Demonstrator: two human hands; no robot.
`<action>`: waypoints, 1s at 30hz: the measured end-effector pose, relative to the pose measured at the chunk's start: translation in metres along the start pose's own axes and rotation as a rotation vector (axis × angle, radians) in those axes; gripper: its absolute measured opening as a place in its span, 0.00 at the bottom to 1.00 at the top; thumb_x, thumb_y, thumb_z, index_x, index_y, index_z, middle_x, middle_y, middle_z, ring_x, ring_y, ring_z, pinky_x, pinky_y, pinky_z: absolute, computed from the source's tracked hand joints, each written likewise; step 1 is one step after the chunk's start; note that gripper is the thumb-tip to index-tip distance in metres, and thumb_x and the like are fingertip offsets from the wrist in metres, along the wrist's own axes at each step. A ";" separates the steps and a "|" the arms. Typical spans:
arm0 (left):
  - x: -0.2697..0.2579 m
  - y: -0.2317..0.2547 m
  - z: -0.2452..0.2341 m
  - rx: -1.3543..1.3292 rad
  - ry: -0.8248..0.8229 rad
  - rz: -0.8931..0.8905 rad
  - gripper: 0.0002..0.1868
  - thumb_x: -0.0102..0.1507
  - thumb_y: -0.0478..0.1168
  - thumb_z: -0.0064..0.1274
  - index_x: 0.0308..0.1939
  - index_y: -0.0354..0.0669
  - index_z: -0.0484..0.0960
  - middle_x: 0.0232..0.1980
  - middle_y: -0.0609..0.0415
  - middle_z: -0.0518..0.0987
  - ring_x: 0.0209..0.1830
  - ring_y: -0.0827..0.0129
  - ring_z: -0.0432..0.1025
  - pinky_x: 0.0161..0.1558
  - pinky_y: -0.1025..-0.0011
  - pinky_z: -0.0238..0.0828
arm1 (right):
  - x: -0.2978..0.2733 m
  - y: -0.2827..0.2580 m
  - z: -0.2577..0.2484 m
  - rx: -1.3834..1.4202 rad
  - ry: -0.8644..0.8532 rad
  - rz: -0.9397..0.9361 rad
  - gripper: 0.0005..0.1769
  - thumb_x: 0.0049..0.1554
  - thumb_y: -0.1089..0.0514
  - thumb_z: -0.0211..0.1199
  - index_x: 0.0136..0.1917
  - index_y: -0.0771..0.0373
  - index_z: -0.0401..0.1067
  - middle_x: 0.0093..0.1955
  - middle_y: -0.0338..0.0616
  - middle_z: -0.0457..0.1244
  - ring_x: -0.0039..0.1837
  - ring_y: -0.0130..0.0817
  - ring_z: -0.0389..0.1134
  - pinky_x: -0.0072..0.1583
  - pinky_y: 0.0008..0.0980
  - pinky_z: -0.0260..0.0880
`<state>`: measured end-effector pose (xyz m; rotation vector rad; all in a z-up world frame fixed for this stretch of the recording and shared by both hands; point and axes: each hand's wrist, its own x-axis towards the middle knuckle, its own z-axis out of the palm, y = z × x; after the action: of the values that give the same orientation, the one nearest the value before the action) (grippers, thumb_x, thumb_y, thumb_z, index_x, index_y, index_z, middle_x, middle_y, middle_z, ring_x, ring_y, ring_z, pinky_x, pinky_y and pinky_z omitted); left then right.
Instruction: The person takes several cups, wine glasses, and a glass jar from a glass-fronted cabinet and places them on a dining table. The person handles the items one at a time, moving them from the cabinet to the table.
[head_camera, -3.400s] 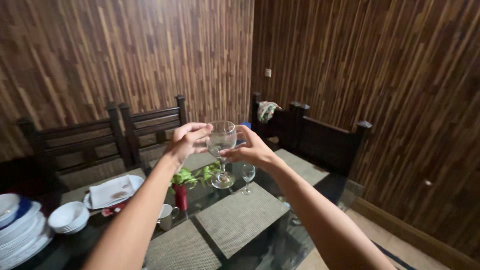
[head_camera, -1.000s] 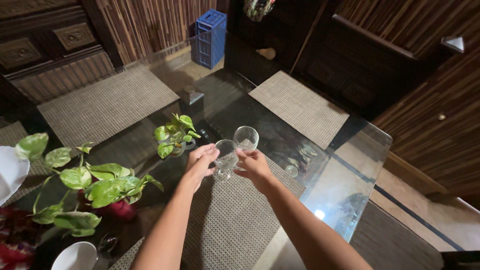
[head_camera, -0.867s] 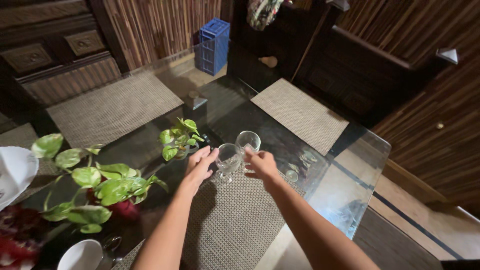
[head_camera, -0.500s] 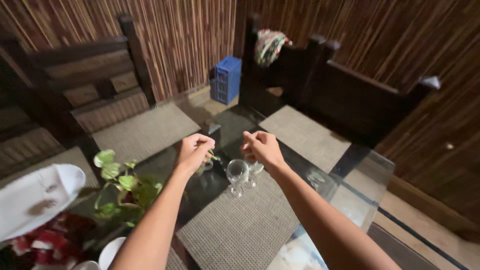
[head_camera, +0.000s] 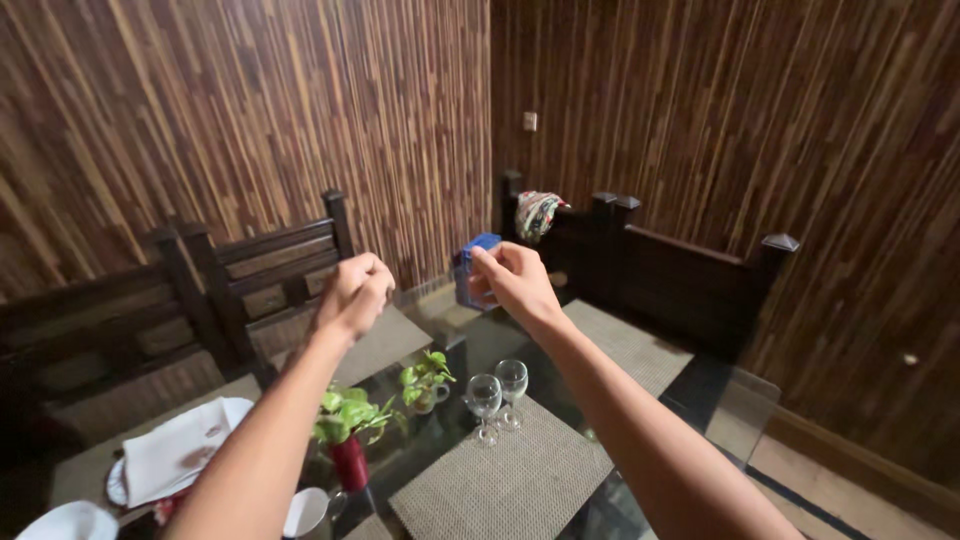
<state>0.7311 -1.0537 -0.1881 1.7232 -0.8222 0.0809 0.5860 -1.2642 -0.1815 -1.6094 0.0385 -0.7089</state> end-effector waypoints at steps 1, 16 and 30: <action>-0.007 0.016 -0.011 0.074 0.035 0.013 0.11 0.59 0.43 0.48 0.27 0.40 0.79 0.22 0.49 0.78 0.22 0.69 0.73 0.28 0.66 0.67 | -0.009 -0.011 0.002 0.049 -0.028 -0.052 0.19 0.63 0.49 0.63 0.40 0.68 0.69 0.36 0.43 0.68 0.36 0.26 0.68 0.37 0.28 0.70; -0.144 0.170 -0.124 0.469 0.194 0.340 0.15 0.51 0.44 0.52 0.17 0.37 0.70 0.17 0.43 0.68 0.18 0.65 0.67 0.24 0.63 0.60 | -0.125 -0.175 0.091 0.101 -0.154 -0.152 0.17 0.62 0.49 0.63 0.42 0.67 0.71 0.37 0.43 0.69 0.37 0.27 0.70 0.39 0.29 0.73; -0.276 0.263 -0.271 0.583 0.420 0.421 0.15 0.45 0.34 0.48 0.13 0.38 0.56 0.15 0.51 0.49 0.16 0.73 0.48 0.20 0.65 0.43 | -0.191 -0.278 0.231 0.215 -0.386 -0.298 0.17 0.62 0.50 0.62 0.40 0.66 0.70 0.37 0.44 0.68 0.39 0.29 0.71 0.41 0.32 0.75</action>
<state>0.4734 -0.7075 -0.0073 1.9320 -0.8775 1.0175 0.4340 -0.9272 -0.0068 -1.5328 -0.5501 -0.5931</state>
